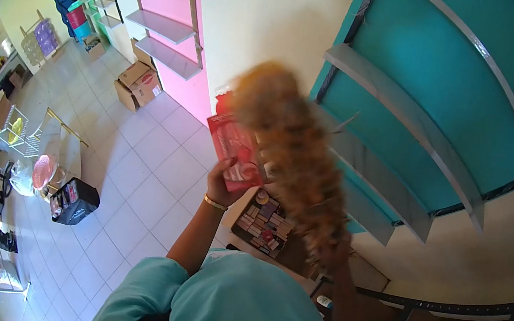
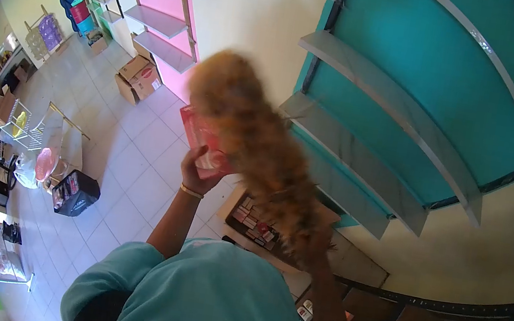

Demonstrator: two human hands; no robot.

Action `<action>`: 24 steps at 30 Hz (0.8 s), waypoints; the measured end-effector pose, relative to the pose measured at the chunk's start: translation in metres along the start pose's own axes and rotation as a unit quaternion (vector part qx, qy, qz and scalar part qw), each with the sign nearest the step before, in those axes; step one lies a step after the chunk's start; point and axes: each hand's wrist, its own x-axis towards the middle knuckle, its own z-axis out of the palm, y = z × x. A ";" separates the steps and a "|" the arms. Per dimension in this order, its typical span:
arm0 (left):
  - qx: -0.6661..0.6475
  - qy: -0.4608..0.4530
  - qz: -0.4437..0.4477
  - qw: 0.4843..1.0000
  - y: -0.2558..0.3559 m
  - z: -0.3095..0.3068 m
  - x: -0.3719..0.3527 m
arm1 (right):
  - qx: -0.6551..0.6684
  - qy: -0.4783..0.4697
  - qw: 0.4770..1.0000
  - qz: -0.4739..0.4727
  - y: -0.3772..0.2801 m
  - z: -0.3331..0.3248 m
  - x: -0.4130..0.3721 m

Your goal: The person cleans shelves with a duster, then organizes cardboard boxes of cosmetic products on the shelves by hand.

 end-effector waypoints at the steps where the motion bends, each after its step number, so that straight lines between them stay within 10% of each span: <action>1: 0.024 0.046 0.021 0.998 0.000 -0.005 0.001 | -0.039 -0.013 0.999 -0.026 -0.009 0.010 -0.006; 4: -0.129 -0.204 0.025 0.970 -0.006 0.007 0.009 | -0.028 -0.072 0.978 0.192 0.025 0.006 -0.018; 8: -0.040 -0.225 0.057 0.972 -0.003 0.020 0.011 | 0.044 -0.071 0.928 0.363 0.014 -0.003 -0.012; 11: -0.064 -0.117 0.077 0.988 -0.002 -0.009 0.014 | -0.033 -0.118 0.985 0.120 0.035 0.014 -0.045; 20: -0.013 -0.147 0.066 0.987 0.001 0.024 0.011 | 0.057 -0.012 0.955 0.292 0.017 -0.007 -0.019; 24: -0.106 -0.107 0.032 0.988 -0.001 0.001 0.021 | -0.090 -0.071 0.993 0.011 0.027 0.003 -0.036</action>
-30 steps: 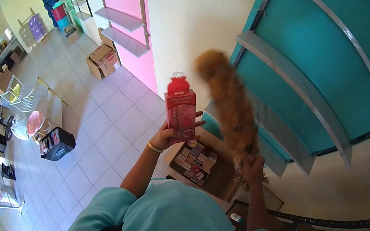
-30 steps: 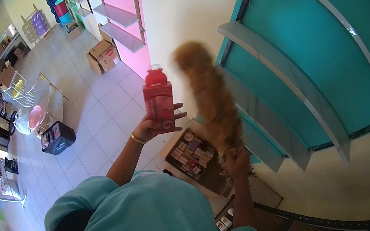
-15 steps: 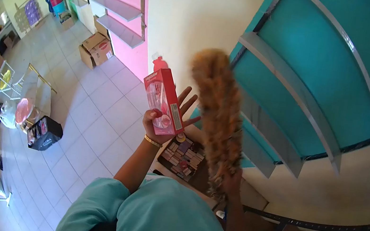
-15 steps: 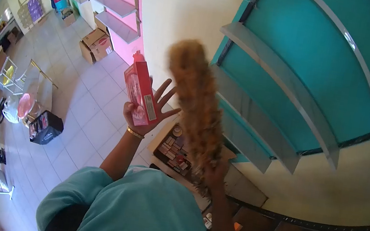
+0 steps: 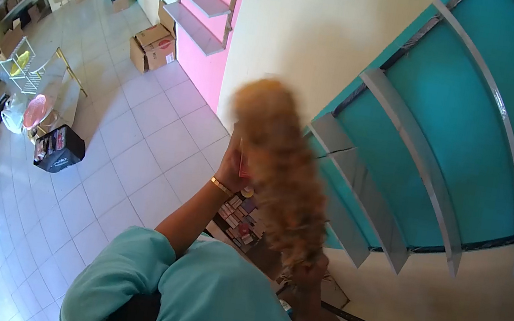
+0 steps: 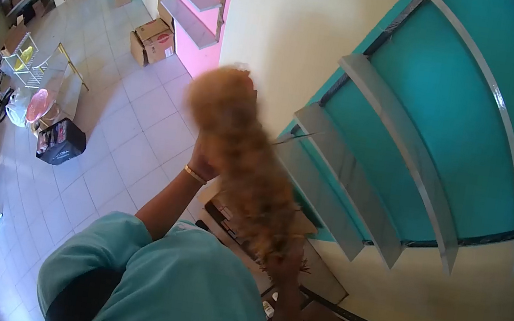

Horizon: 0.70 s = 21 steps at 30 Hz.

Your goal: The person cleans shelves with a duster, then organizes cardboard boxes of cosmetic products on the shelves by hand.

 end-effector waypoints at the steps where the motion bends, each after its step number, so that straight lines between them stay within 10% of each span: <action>1: 0.025 0.022 -0.009 0.999 0.003 0.000 -0.003 | -0.061 -0.021 0.997 -0.030 -0.003 0.002 0.000; 4: 0.092 0.085 -0.042 0.991 0.002 0.009 -0.010 | -0.128 -0.071 0.988 0.042 -0.005 -0.010 0.018; 5: -0.088 -0.225 -0.111 0.964 0.001 -0.020 -0.003 | -0.090 -0.051 0.992 0.073 0.012 -0.014 0.027; 9: 0.154 -0.054 -0.098 0.982 -0.001 0.008 -0.013 | 0.043 0.145 0.962 0.229 -0.020 -0.024 0.058; 13: 0.212 -0.026 -0.123 0.969 0.018 0.001 -0.019 | -0.103 0.035 0.992 -0.071 -0.002 -0.056 0.052; 21: 0.273 -0.033 -0.108 0.955 0.033 -0.011 -0.028 | -0.198 0.009 0.978 0.059 -0.052 -0.117 0.085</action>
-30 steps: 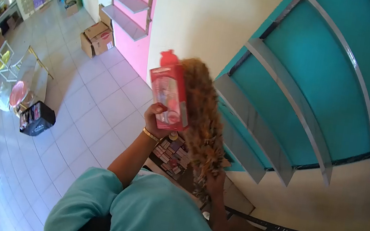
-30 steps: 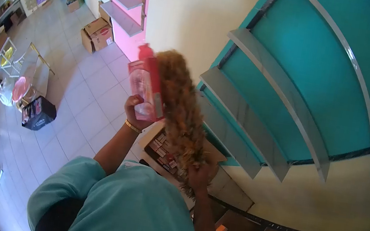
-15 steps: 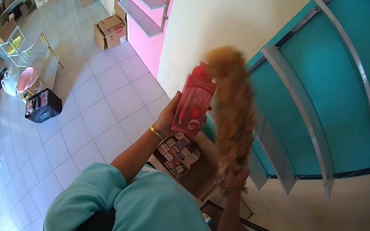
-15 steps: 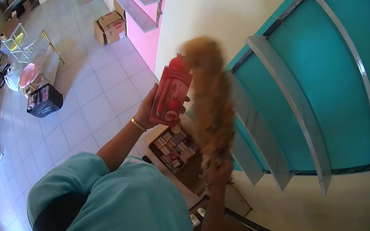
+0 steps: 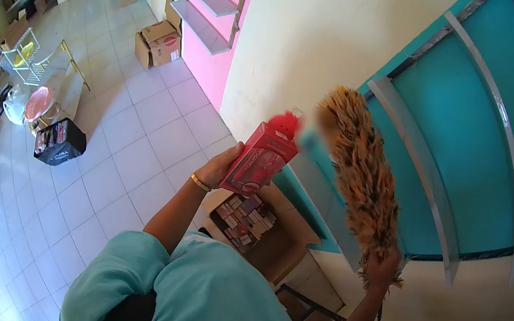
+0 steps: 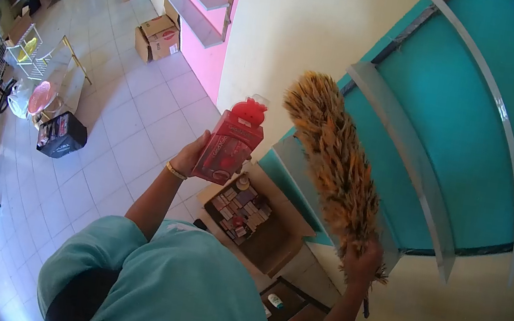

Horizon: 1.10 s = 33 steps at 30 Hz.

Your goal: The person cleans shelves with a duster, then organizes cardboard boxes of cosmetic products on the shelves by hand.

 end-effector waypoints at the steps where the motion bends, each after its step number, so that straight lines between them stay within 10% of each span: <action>1: -0.011 -0.010 -0.005 1.000 -0.001 -0.004 0.001 | 0.015 0.001 0.999 -0.048 0.000 0.001 -0.002; 6: -0.024 -0.040 -0.001 0.999 0.001 -0.006 0.003 | -0.043 0.002 0.993 -0.112 -0.017 0.008 -0.005; 9: -0.044 -0.073 0.001 0.996 0.007 -0.006 0.000 | -0.034 -0.052 0.988 0.138 0.014 0.005 0.008; 13: -0.060 0.010 0.060 0.996 0.007 0.005 0.003 | 0.027 0.069 0.987 -0.145 0.024 0.029 -0.023; 18: -0.209 0.036 0.106 0.971 -0.010 -0.003 0.014 | -0.021 -0.162 0.961 -0.224 -0.020 0.068 -0.016; 21: -0.276 -0.148 0.076 0.947 -0.013 -0.017 0.014 | 0.144 -0.043 0.989 0.006 -0.001 0.087 -0.006; 24: -0.217 -0.071 0.070 0.971 0.008 0.020 0.008 | 0.230 0.015 0.969 0.088 -0.010 0.083 -0.007; 27: -0.193 0.087 0.059 0.976 0.004 0.013 0.005 | 0.159 -0.009 0.976 -0.149 -0.018 0.093 -0.033; 29: 0.088 -0.015 0.174 0.981 0.000 0.017 0.016 | 0.042 -0.096 0.974 -0.201 -0.017 0.096 -0.049; 31: -0.281 -0.139 0.053 0.948 0.009 0.018 0.014 | 0.002 -0.129 0.973 -0.192 -0.016 0.102 -0.057; 33: -0.319 0.020 0.019 0.947 -0.008 -0.001 0.013 | 0.067 -0.054 0.982 -0.169 -0.002 0.114 -0.049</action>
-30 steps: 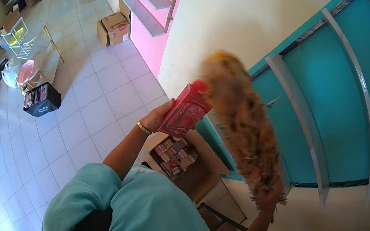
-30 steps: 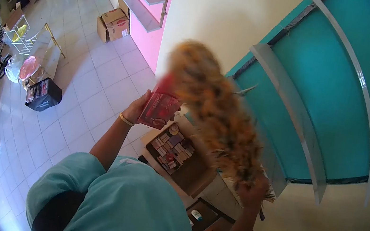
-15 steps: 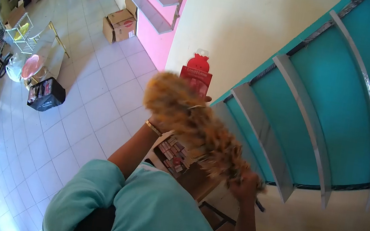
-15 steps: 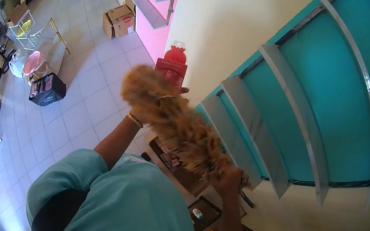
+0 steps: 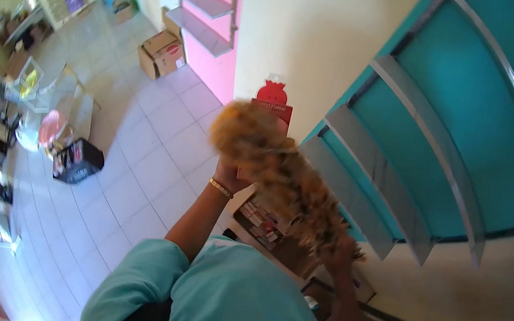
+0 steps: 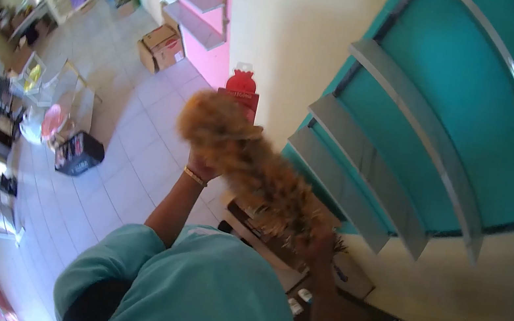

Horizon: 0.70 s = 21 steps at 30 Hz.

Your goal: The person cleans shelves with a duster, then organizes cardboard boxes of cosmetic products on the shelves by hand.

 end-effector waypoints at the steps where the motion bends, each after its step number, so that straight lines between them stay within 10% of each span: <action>1: 0.053 0.037 0.005 0.998 -0.002 0.009 -0.005 | -0.002 0.003 0.995 0.096 0.015 0.005 -0.005; 5: 0.072 -0.015 -0.045 0.996 -0.018 0.021 -0.005 | 0.176 0.046 0.931 0.318 0.027 -0.003 -0.001; 7: 0.086 -0.115 -0.046 0.989 -0.024 0.014 0.000 | 0.301 0.166 0.904 0.254 0.008 0.006 -0.012; 11: 0.059 -0.026 0.016 0.998 -0.031 -0.022 0.004 | 0.079 0.017 0.997 0.014 -0.023 -0.006 -0.025; 14: 0.144 0.027 0.004 0.989 -0.037 -0.021 0.010 | 0.055 0.009 0.995 0.079 -0.021 0.003 -0.033; 17: 0.191 0.004 -0.090 0.978 -0.042 -0.018 0.009 | 0.227 0.048 0.889 0.394 0.003 0.007 -0.046; 21: 0.237 0.140 -0.037 0.961 -0.045 0.011 0.017 | 0.285 0.171 0.871 0.363 -0.014 -0.021 -0.034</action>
